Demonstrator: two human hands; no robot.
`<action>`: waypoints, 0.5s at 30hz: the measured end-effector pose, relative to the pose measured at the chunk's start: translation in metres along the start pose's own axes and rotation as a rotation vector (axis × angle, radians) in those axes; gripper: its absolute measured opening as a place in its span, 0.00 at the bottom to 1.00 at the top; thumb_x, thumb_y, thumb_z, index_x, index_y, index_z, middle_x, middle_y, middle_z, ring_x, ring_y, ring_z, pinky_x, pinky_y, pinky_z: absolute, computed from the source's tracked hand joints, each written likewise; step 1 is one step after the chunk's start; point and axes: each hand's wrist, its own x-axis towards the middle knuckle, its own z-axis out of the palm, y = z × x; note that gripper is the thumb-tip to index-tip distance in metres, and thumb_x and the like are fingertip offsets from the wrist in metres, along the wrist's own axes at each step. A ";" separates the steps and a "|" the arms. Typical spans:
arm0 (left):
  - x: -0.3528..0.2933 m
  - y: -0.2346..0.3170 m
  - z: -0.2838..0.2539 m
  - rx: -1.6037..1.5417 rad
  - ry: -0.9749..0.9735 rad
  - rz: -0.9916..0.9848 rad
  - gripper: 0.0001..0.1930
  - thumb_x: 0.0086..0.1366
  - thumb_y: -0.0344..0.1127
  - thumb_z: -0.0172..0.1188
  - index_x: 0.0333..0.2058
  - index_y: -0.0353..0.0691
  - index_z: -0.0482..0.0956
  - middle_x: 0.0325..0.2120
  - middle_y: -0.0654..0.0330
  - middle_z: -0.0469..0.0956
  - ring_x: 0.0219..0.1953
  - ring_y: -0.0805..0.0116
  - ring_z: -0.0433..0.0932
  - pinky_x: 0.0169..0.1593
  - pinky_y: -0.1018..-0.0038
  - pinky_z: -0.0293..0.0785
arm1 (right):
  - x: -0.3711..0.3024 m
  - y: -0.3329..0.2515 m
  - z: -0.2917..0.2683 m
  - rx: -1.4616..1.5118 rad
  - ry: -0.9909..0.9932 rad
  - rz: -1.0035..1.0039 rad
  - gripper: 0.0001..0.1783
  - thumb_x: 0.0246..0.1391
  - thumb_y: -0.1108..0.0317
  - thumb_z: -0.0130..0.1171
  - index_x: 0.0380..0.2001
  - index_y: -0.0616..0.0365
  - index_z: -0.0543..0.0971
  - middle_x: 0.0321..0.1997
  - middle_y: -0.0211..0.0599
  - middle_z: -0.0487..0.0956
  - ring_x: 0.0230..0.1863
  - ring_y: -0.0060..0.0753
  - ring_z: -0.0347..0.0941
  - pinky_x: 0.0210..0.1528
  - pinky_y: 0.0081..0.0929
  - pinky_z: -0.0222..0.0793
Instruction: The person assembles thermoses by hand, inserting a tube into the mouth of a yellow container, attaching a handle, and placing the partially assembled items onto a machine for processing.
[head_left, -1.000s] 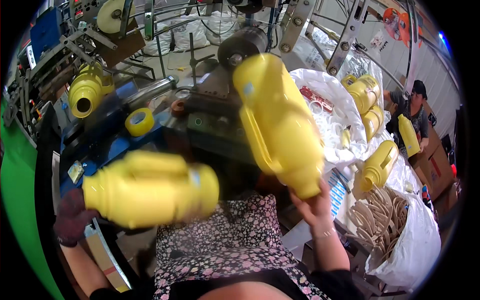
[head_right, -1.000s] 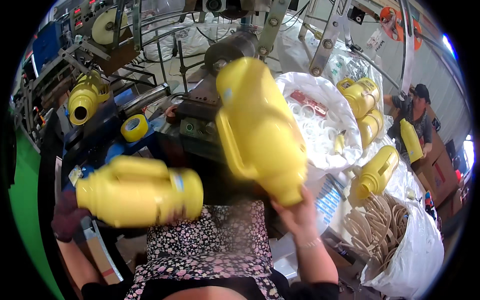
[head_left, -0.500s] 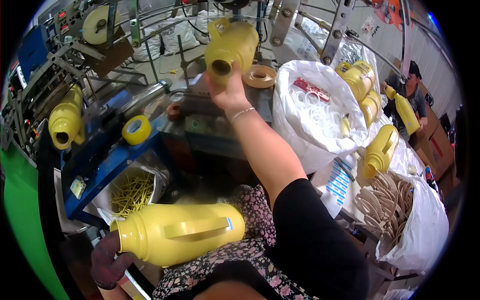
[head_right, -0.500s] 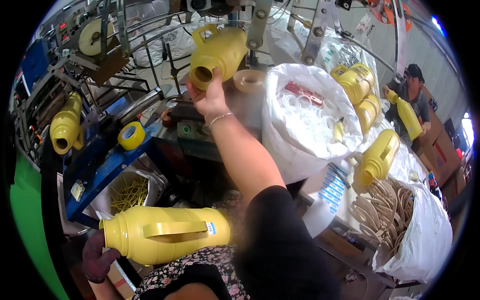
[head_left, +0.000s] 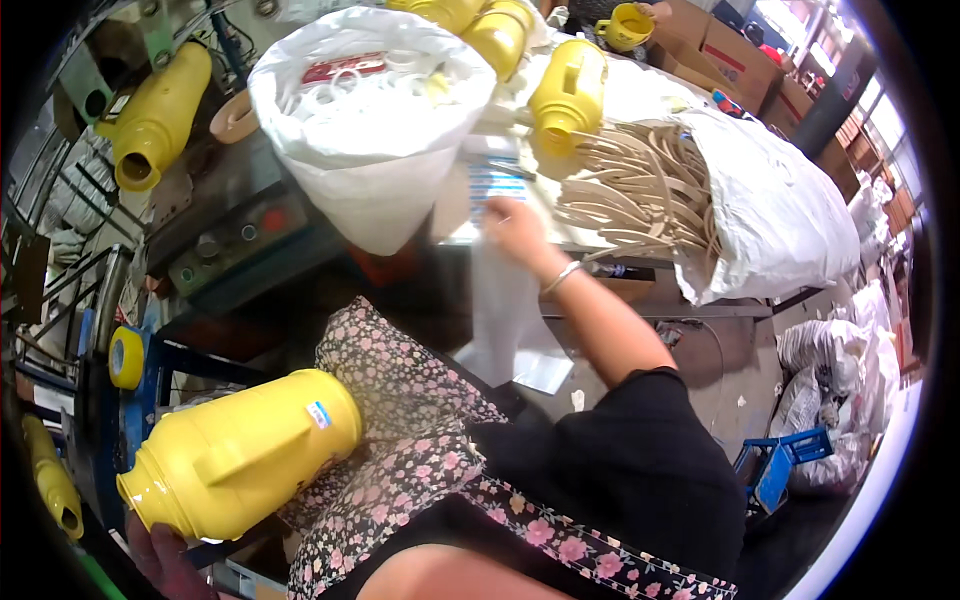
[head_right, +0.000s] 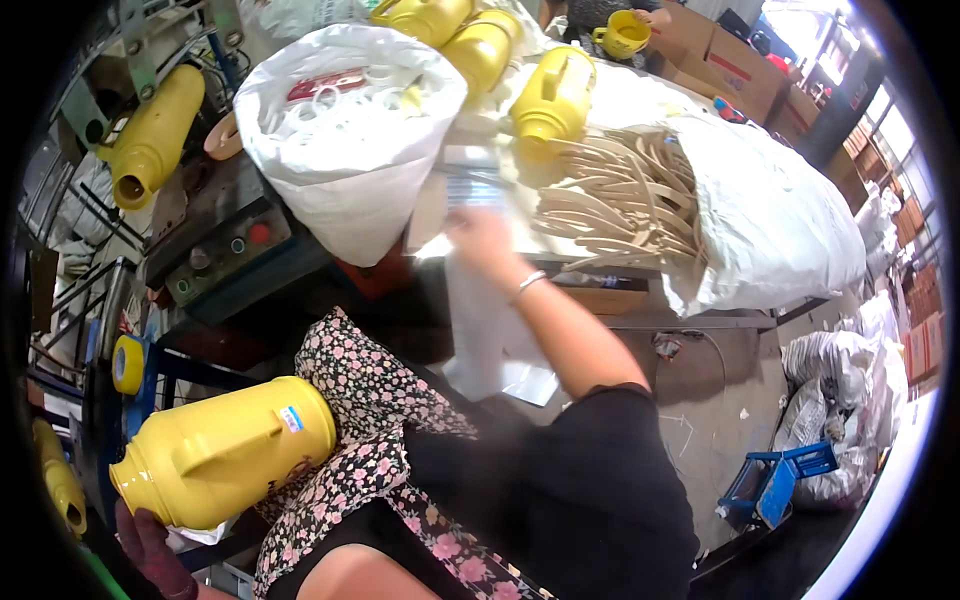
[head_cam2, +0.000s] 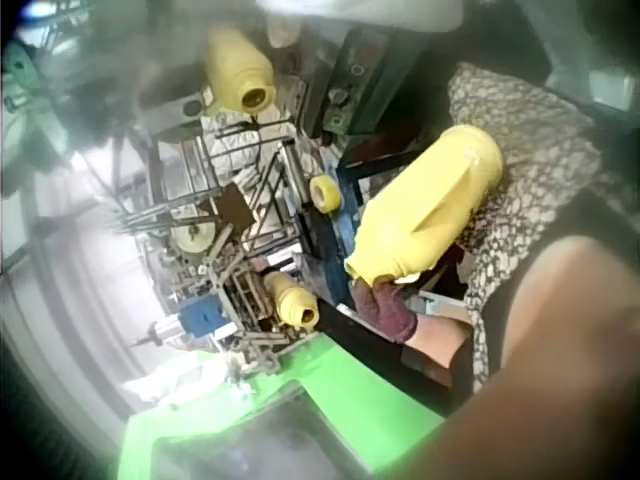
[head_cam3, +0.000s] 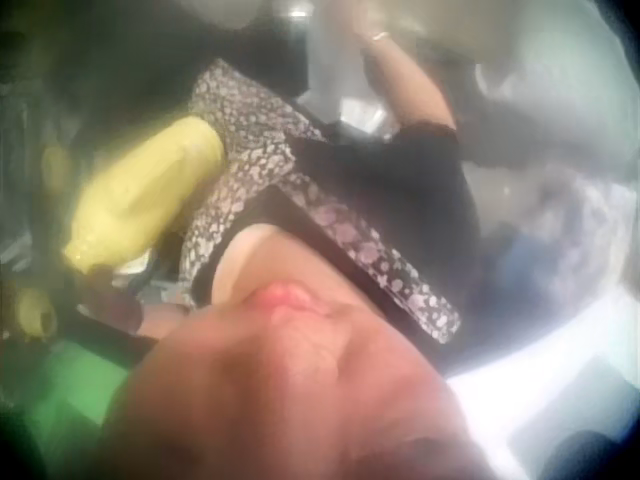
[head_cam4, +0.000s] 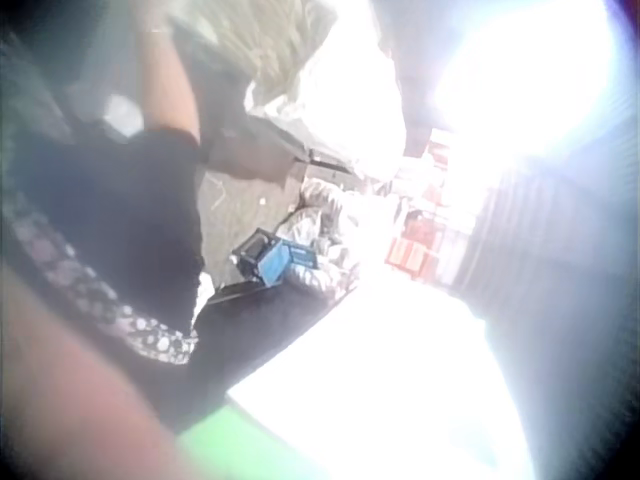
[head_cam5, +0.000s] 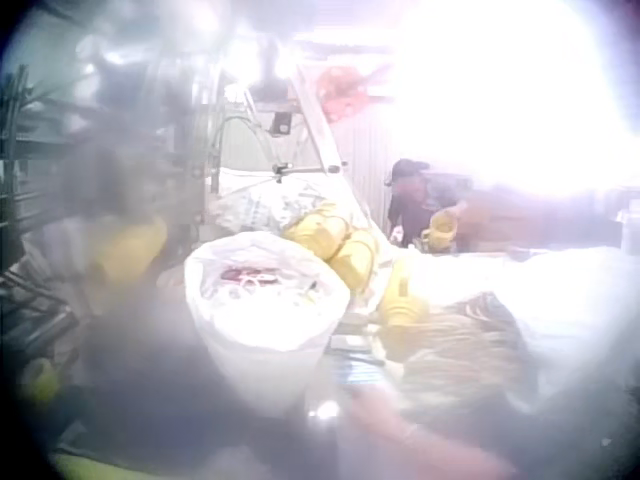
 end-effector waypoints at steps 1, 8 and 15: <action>-0.015 0.042 0.007 0.605 -0.005 0.343 0.30 0.48 0.49 0.68 0.49 0.44 0.73 0.50 0.51 0.73 0.54 0.50 0.70 0.56 0.54 0.66 | 0.006 0.025 -0.043 -0.181 0.112 0.045 0.13 0.49 0.66 0.55 0.38 0.58 0.80 0.32 0.49 0.79 0.37 0.49 0.75 0.41 0.41 0.70; -0.034 0.139 0.085 -0.094 -0.070 0.605 0.17 0.63 0.31 0.51 0.51 0.32 0.71 0.49 0.58 0.69 0.44 0.71 0.68 0.44 0.77 0.65 | -0.014 0.175 -0.219 0.481 0.733 0.693 0.18 0.52 0.70 0.54 0.48 0.60 0.72 0.28 0.39 0.74 0.22 0.28 0.70 0.23 0.29 0.67; -0.016 0.219 0.093 0.030 -0.074 0.798 0.13 0.59 0.34 0.56 0.40 0.33 0.74 0.38 0.53 0.70 0.42 0.60 0.69 0.51 0.69 0.63 | -0.010 0.153 -0.227 -0.716 0.199 0.608 0.17 0.53 0.57 0.53 0.39 0.55 0.82 0.43 0.52 0.79 0.48 0.55 0.74 0.50 0.44 0.69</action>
